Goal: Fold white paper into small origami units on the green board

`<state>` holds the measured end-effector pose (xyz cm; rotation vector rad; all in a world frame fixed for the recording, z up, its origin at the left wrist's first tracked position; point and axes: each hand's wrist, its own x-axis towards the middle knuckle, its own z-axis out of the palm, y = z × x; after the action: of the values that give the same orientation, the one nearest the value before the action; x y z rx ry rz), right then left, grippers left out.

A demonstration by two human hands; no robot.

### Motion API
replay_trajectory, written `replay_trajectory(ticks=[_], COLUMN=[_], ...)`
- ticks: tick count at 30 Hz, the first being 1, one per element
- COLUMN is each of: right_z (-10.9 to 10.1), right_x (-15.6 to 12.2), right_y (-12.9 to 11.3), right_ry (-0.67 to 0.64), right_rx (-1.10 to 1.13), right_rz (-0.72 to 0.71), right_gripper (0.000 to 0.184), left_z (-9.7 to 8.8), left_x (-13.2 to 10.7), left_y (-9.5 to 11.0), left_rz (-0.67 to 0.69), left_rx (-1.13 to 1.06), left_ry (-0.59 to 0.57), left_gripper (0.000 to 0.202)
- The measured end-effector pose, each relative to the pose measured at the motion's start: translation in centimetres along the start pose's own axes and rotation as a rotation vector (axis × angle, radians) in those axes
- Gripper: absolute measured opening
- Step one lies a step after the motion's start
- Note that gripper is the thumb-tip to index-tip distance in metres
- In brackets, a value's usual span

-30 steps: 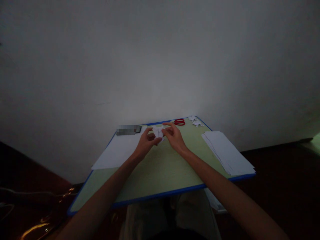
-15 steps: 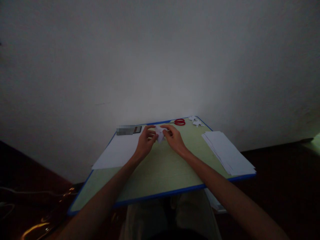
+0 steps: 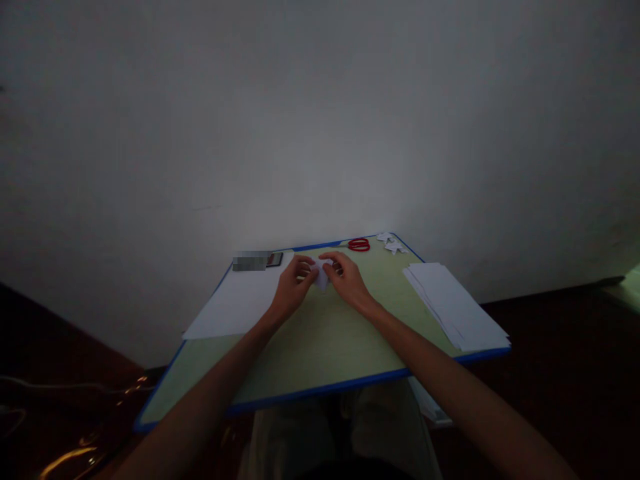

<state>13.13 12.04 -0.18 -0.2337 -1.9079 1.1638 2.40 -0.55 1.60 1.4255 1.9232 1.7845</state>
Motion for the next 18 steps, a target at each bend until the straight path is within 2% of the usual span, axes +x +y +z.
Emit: replay_trajectory(ticks=[6,10,15,18], right_z=[0.1,0.0,-0.1,-0.1], right_x=[0.0,0.1,0.0,0.0], right_y=[0.6,0.8,1.1,1.2], right_ry=[-0.043,-0.010,0.019,0.018], right_rx=[0.000,-0.040,-0.045,-0.032], right_rz=[0.011,0.005,0.030,0.033], right_gripper=[0.021,0.017,0.019,0.019], left_z=[-0.1,0.0,-0.3,-0.5], left_x=[0.2,0.1,0.0,0.1], left_y=[-0.3,-0.2,-0.1,-0.4], left_rz=[-0.007,0.004,0.274,0.325], left_rx=[0.008,0.063,0.305,0.381], left_ry=[-0.004,-0.031,-0.058,-0.091], left_gripper=[0.014,0.010,0.004,0.002])
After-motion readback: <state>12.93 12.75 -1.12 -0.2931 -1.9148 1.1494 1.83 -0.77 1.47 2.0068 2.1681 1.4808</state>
